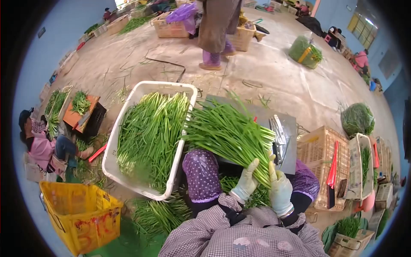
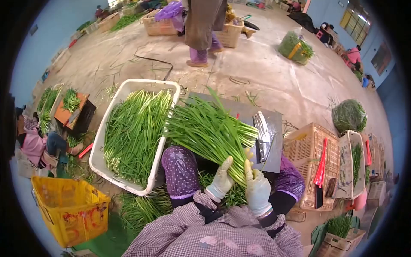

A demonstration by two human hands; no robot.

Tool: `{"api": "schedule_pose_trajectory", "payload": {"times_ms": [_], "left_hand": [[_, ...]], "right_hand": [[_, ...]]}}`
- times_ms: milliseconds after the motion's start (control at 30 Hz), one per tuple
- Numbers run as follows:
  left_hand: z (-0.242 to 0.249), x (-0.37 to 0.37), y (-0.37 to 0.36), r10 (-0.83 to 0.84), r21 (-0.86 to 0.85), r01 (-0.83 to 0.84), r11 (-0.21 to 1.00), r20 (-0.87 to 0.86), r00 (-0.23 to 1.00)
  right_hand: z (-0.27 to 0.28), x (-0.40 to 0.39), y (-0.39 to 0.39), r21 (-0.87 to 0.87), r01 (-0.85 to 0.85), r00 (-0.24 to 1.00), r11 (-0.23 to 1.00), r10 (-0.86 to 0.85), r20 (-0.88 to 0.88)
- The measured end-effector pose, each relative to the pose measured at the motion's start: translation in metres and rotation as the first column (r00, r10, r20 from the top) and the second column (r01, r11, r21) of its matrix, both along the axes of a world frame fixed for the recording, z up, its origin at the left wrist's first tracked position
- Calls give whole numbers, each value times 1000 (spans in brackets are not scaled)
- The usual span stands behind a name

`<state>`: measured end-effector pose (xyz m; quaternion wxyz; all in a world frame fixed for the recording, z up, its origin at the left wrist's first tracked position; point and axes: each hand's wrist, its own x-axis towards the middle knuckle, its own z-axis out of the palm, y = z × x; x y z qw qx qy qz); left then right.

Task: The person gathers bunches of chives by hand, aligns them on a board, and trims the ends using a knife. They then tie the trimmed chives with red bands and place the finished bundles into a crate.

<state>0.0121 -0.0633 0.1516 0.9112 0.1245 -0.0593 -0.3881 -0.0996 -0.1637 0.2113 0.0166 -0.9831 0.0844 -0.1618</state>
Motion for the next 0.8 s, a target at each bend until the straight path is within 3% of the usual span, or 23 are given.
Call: {"api": "schedule_pose_trajectory", "payload": {"times_ms": [67, 133, 200, 267, 300, 333, 433, 467, 533, 600, 633, 667, 800], "left_hand": [[-7, 6, 2, 24, -12, -25, 1000, -37, 999], [-18, 10, 2, 69, 79, -68, 995, -13, 998], [-10, 16, 3, 88, 99, -84, 991, -38, 995], [-18, 25, 0, 109, 16, -110, 994, 27, 994], [-13, 28, 5, 115, 73, -117, 990, 28, 993], [-12, 31, 8, 110, 79, -112, 991, 29, 994], [-18, 35, 12, 35, 204, -42, 978, 38, 999], [-28, 33, 10, 19, 211, -25, 977, 31, 999], [-57, 30, 1, -33, 199, 47, 979, -75, 997], [-76, 24, -3, -30, 237, 54, 970, -102, 994], [-79, 22, -4, -63, 203, 108, 973, -214, 975], [-82, 21, -4, -95, 162, 154, 975, -322, 942], [-99, 17, 0, -61, 188, 139, 972, -370, 927]], "right_hand": [[0, 4, -1, 19, -27, 1000, 999, 28, -12], [2, 11, -2, 28, -137, 987, 990, 134, 89], [0, 11, -3, 31, -114, 993, 993, 113, 25], [7, 15, -1, 210, -177, 981, 962, 189, -37], [13, 17, -5, 348, -225, 969, 910, 247, -20], [25, 18, -8, 354, -220, 970, 909, 242, -19], [43, 26, -20, 404, -190, 967, 895, 100, 234], [48, 31, -16, 537, -103, 974, 837, -24, 224], [50, 47, -15, 738, -153, 971, 658, -37, 235], [10, 53, -22, 691, -142, 974, 709, -23, 224], [-10, 58, -25, 639, -149, 976, 755, 7, 218], [-23, 61, -26, 640, -148, 977, 754, 10, 214], [-45, 64, -19, 695, 2, 989, 719, -104, 105]]}}
